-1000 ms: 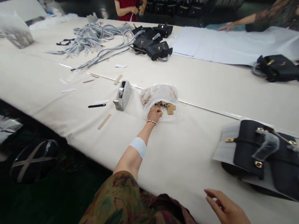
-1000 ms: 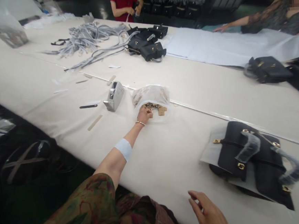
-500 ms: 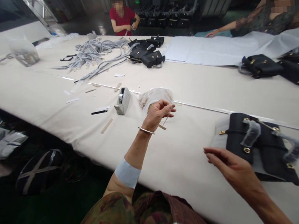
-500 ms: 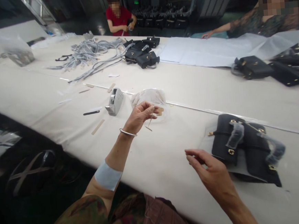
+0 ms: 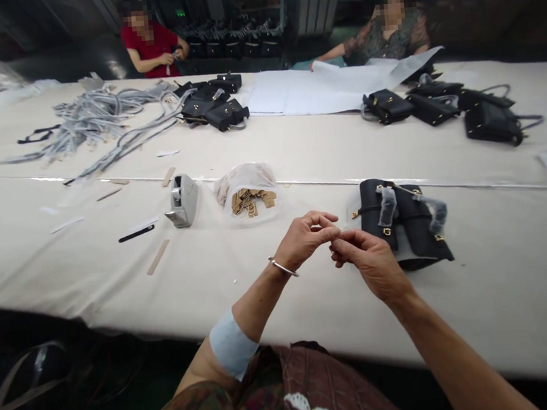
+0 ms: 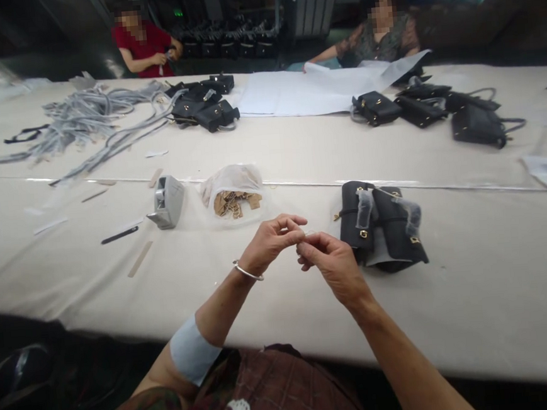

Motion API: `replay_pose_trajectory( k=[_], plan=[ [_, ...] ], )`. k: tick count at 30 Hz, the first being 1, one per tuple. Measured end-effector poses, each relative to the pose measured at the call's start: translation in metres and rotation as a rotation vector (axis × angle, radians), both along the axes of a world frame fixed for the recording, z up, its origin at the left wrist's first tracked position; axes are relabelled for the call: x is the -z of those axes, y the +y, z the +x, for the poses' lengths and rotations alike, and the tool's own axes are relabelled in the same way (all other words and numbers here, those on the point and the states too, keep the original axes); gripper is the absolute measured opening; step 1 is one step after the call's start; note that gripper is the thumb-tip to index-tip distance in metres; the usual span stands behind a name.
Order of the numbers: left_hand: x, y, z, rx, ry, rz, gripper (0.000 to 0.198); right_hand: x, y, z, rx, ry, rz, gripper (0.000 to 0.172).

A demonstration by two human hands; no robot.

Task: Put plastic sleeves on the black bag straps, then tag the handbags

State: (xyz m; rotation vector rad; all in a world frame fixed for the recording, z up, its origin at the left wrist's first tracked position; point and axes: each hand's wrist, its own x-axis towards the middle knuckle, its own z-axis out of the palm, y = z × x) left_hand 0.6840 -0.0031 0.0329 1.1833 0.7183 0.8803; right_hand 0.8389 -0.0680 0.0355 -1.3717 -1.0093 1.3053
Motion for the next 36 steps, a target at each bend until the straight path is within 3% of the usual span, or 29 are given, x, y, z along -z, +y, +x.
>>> replay_pose_trajectory(
  k=[5,9,16,20,24,27,30,32,34,36],
  plan=[
    [0.008,-0.005,0.011,0.078,-0.069,-0.010,0.028,-0.004,-0.010,0.011,0.092,0.098,-0.015,0.031],
    [0.016,-0.020,0.020,0.261,-0.119,-0.061,0.039,-0.005,-0.014,0.017,0.206,0.193,-0.022,0.033],
    [0.028,-0.030,0.028,0.071,0.166,-0.084,0.028,0.004,-0.022,0.029,0.290,0.199,-0.111,0.039],
    [0.035,-0.025,0.033,-0.089,0.278,0.036,0.021,0.004,-0.029,0.035,0.162,0.443,-0.208,0.032],
    [0.043,-0.022,0.046,-0.038,0.322,0.046,0.021,0.007,-0.038,0.041,0.014,0.603,-0.244,0.029],
    [0.046,-0.023,0.057,0.007,0.295,0.019,0.022,0.014,-0.040,0.049,-0.012,0.463,-0.266,0.032],
    [0.048,-0.025,0.068,0.083,0.221,-0.071,0.023,0.019,-0.037,0.061,0.173,0.187,-0.154,0.031],
    [0.049,-0.024,0.076,0.217,0.182,-0.135,0.025,0.017,-0.033,0.069,0.313,0.111,-0.018,0.028],
    [0.050,-0.018,0.085,0.325,0.140,-0.162,0.028,0.011,-0.027,0.079,0.368,0.199,0.074,0.027],
    [0.052,-0.005,0.096,0.307,0.103,-0.134,0.027,0.004,-0.017,0.092,0.382,0.336,0.098,0.026]
  ],
)
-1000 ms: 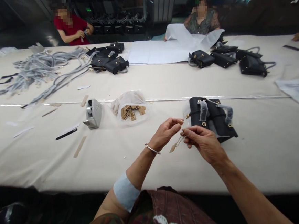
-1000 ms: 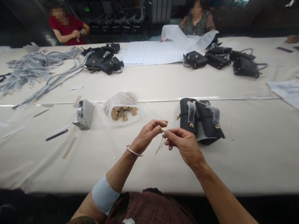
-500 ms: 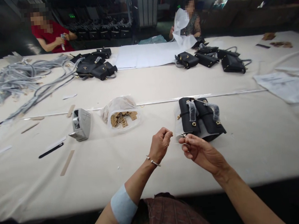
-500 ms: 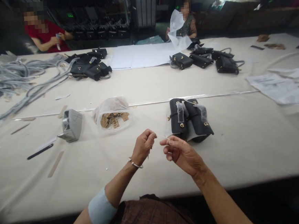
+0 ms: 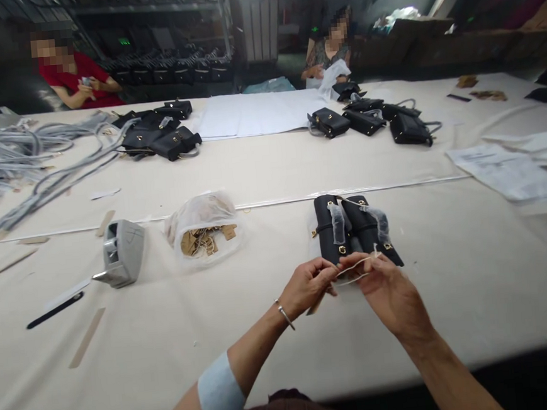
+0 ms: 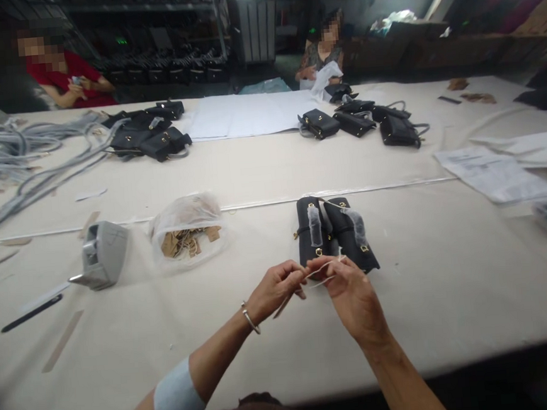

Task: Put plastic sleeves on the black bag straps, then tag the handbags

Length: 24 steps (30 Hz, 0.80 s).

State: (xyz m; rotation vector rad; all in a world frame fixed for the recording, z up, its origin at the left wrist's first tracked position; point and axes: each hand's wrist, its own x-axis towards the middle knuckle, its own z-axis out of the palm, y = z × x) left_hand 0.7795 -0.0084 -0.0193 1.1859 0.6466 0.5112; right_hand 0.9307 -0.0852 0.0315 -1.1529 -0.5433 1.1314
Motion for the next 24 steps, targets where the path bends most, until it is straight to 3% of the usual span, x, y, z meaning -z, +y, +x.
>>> replay_pose_trajectory(
  k=[2,5,8,11,13,16,21,24],
  plan=[
    [0.003,0.021,0.011,-0.119,0.023,0.107,0.022,-0.005,0.014,0.018,0.026,0.010,-0.020,0.025],
    [0.010,0.060,0.031,-0.266,0.169,0.372,0.017,-0.003,0.046,0.051,0.021,-0.262,-0.195,0.029],
    [0.018,0.092,0.055,-0.259,0.278,0.592,0.020,0.009,0.083,0.077,-0.170,-0.528,-0.406,0.025],
    [0.025,0.109,0.076,-0.181,0.276,0.704,0.022,0.019,0.112,0.088,-0.379,-0.571,-0.483,0.010],
    [0.030,0.113,0.084,-0.168,0.256,0.728,0.018,0.023,0.124,0.090,-0.482,-0.574,-0.491,0.009],
    [0.040,0.117,0.087,-0.172,0.271,0.729,0.022,0.028,0.134,0.092,-0.570,-0.568,-0.495,0.021],
    [0.044,0.116,0.078,-0.205,0.362,0.810,0.015,0.031,0.137,0.094,-0.587,-0.573,-0.489,0.018],
    [0.043,0.119,0.071,-0.320,0.288,0.602,0.012,0.028,0.138,0.097,-0.539,-0.566,-0.431,0.019]
  ],
)
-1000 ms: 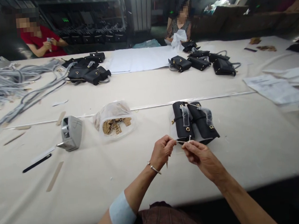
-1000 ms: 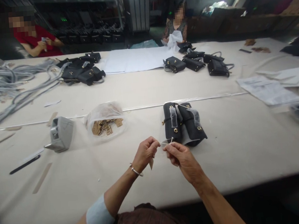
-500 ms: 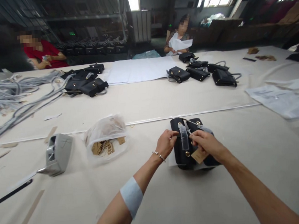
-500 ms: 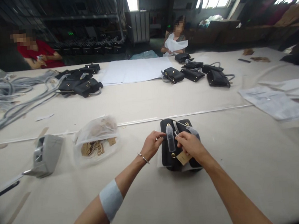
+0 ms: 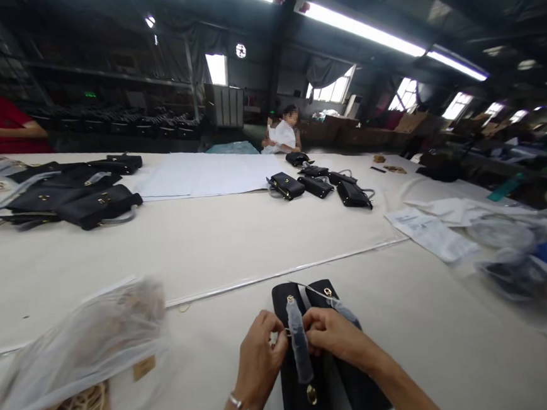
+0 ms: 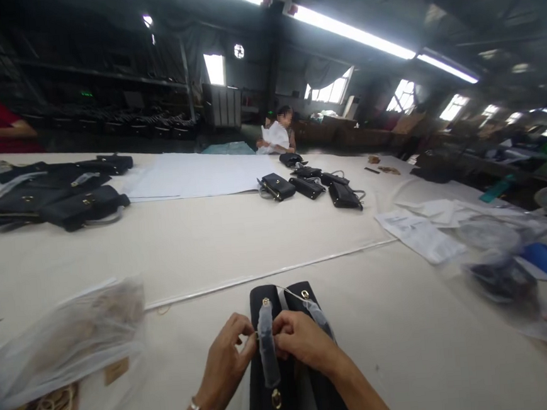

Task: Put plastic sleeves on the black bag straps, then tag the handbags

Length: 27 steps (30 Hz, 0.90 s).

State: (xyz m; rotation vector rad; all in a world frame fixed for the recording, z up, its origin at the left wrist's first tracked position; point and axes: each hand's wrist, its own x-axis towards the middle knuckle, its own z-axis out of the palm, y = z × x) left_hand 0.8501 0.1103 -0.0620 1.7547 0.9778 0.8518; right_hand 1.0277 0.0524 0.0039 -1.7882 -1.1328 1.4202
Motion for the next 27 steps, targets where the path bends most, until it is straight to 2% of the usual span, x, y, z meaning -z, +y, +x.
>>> replay_pose_trajectory(
  k=[2,4,6,8,10,14,16,18,20,23,24,27],
  plan=[
    [-0.003,0.003,-0.004,-0.026,-0.198,-0.302,0.015,-0.006,-0.001,0.002,0.002,0.040,0.023,0.020],
    [-0.009,0.004,-0.007,-0.033,-0.488,-0.657,0.017,-0.012,-0.003,0.005,0.007,0.115,0.016,0.023],
    [-0.016,0.005,-0.006,-0.055,-0.804,-0.953,0.018,-0.015,-0.003,0.009,0.055,0.192,-0.011,0.033],
    [-0.020,0.008,-0.002,-0.061,-1.005,-1.165,0.016,-0.014,0.000,0.014,0.146,0.266,-0.052,0.044],
    [-0.020,0.014,0.006,-0.046,-1.084,-1.277,0.011,-0.008,0.005,0.017,0.263,0.387,-0.079,0.042],
    [-0.014,0.022,0.024,-0.068,-1.133,-1.376,0.007,0.004,0.009,0.013,0.484,0.821,-0.100,0.024],
    [-0.011,0.023,0.031,-0.082,-1.150,-1.394,0.005,0.007,0.006,0.007,0.558,0.955,-0.099,0.029],
    [-0.008,0.021,0.036,-0.102,-1.154,-1.375,0.005,0.008,0.003,0.000,0.593,0.977,-0.065,0.044],
    [-0.007,0.018,0.038,-0.128,-1.139,-1.304,0.008,0.009,0.001,-0.006,0.584,0.921,0.003,0.052],
    [-0.008,0.013,0.036,-0.148,-1.098,-1.173,0.017,0.011,0.002,-0.008,0.555,0.748,0.138,0.035],
    [-0.008,0.012,0.035,-0.149,-1.088,-1.151,0.020,0.012,0.004,-0.007,0.542,0.665,0.186,0.031],
    [-0.010,0.013,0.032,-0.138,-1.068,-1.136,0.027,0.010,0.008,0.001,0.447,0.273,0.302,0.034]
  ],
)
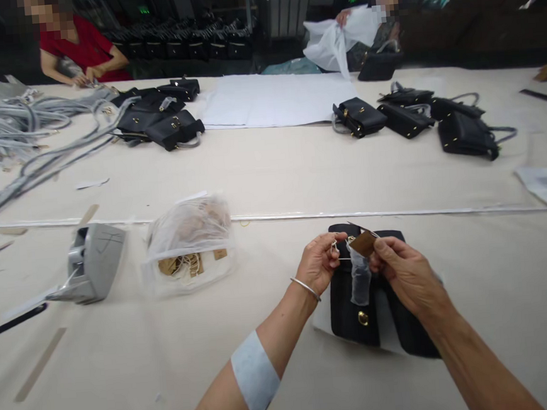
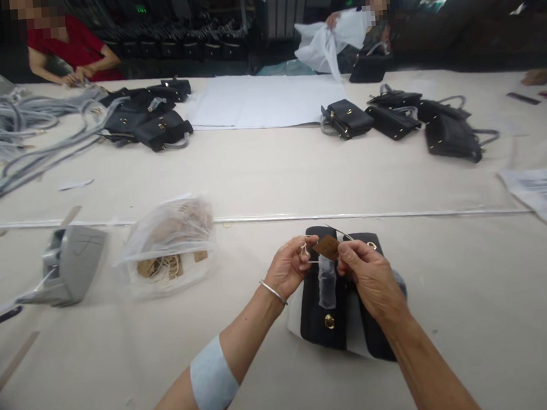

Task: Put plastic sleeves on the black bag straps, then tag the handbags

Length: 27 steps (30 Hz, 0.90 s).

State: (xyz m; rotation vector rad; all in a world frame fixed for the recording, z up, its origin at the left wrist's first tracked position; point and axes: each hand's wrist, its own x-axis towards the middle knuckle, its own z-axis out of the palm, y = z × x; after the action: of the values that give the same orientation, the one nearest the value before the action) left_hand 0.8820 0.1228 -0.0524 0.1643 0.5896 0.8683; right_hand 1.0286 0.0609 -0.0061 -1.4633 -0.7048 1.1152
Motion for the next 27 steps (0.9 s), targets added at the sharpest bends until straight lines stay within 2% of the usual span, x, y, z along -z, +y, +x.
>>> replay_pose_trajectory(
  k=[3,6,9,12,16,19,22,23,27],
  plan=[
    [0.001,0.002,0.000,0.019,-0.014,0.003,0.031,-0.012,0.007,0.006,-0.073,-0.555,0.029,0.031],
    [0.000,0.002,0.001,0.019,-0.023,0.022,0.032,-0.029,0.014,0.006,-0.198,-0.972,0.171,0.023],
    [-0.007,0.001,0.001,-0.013,0.051,0.091,0.031,-0.043,0.019,0.003,-0.349,-1.202,0.270,0.020],
    [-0.020,-0.002,-0.005,-0.092,0.282,0.256,0.021,-0.048,0.021,-0.001,-0.459,-1.330,0.284,0.024],
    [-0.043,-0.011,-0.013,-0.127,0.609,0.652,0.009,-0.043,0.023,-0.009,-0.516,-1.406,0.240,0.026],
    [-0.053,-0.015,-0.016,-0.117,0.666,0.898,0.009,-0.036,0.026,-0.011,-0.416,-1.366,0.193,0.019],
    [-0.045,-0.008,-0.016,-0.141,0.768,0.855,0.029,-0.031,0.028,-0.006,-0.271,-1.165,0.071,0.020],
    [-0.040,-0.004,-0.015,-0.105,0.793,0.809,0.032,-0.030,0.028,-0.003,-0.246,-1.086,0.013,0.023],
    [-0.012,0.011,-0.010,0.185,0.633,0.630,0.013,-0.027,0.017,0.005,-0.188,-0.815,-0.158,0.033]
  ],
)
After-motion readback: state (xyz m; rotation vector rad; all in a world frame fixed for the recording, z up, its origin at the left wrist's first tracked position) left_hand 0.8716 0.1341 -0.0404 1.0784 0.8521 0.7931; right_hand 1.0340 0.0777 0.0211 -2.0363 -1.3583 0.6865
